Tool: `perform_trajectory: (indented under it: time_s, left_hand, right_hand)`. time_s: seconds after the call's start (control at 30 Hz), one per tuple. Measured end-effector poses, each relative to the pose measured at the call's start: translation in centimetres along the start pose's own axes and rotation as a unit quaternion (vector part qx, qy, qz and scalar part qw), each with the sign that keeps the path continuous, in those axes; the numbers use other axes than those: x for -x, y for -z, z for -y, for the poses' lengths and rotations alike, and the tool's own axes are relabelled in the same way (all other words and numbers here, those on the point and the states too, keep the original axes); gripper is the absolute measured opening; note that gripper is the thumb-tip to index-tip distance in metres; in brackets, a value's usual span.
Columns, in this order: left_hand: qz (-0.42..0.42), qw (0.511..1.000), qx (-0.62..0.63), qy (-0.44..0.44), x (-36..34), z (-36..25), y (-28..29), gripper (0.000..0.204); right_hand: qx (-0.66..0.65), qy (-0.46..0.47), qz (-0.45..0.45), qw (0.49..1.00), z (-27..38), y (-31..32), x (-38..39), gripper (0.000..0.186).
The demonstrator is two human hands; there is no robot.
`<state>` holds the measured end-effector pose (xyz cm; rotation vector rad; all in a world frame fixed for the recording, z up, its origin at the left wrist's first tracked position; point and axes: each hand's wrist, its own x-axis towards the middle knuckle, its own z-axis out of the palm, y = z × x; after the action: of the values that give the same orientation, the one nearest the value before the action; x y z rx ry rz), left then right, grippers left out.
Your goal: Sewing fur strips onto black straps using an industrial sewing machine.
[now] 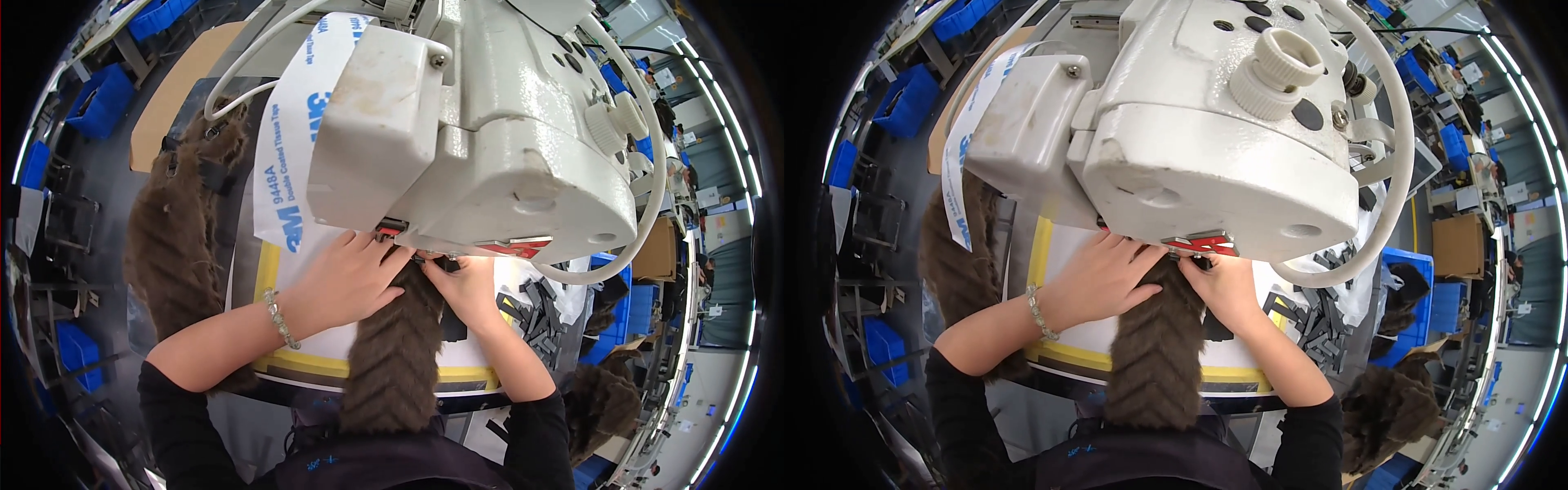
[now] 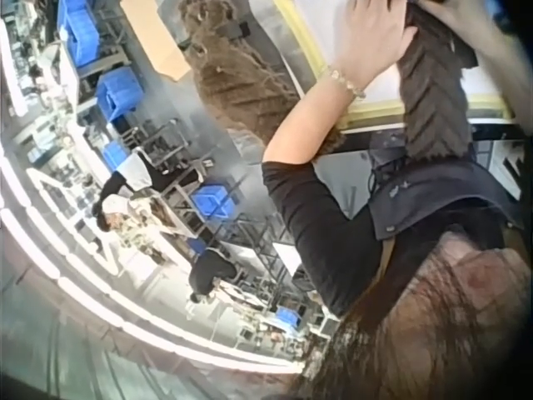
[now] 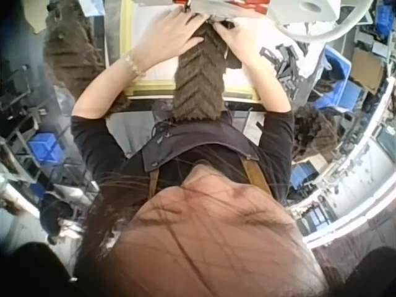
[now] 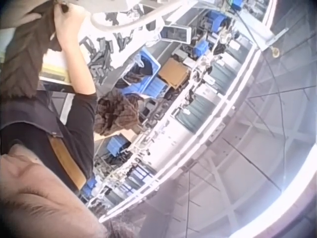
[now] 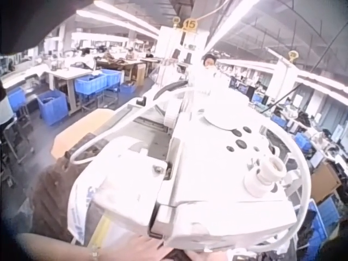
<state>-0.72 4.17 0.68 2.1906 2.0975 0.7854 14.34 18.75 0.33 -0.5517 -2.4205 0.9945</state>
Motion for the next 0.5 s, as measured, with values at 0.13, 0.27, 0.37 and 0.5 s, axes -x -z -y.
perform_trajectory:
  time_s: [0.13, 0.27, 0.37, 0.5]
  left_hand:
    - [-0.005, 1.0, -0.027, -0.001, -0.7, 0.5, -0.6, 0.05]
    - [-0.005, 1.0, -0.014, 0.0, -0.6, 0.8, -1.1, 0.047]
    - [-0.02, 1.0, -0.013, 0.001, -0.9, 0.7, -1.5, 0.043]
    - [-0.023, 0.999, -0.013, 0.018, -0.9, 0.3, -1.9, 0.041]
  right_hand:
    - [0.007, -0.001, 0.032, 0.999, 0.2, 0.4, 0.1, 0.015]
    - [0.035, 0.062, 0.036, 0.997, 0.2, 0.4, 0.1, 0.013]
    - [0.045, 0.035, 0.071, 0.996, 0.4, 0.7, 0.2, 0.014]
    - [0.027, 0.025, 0.09, 0.995, 0.4, 1.5, 0.1, 0.015]
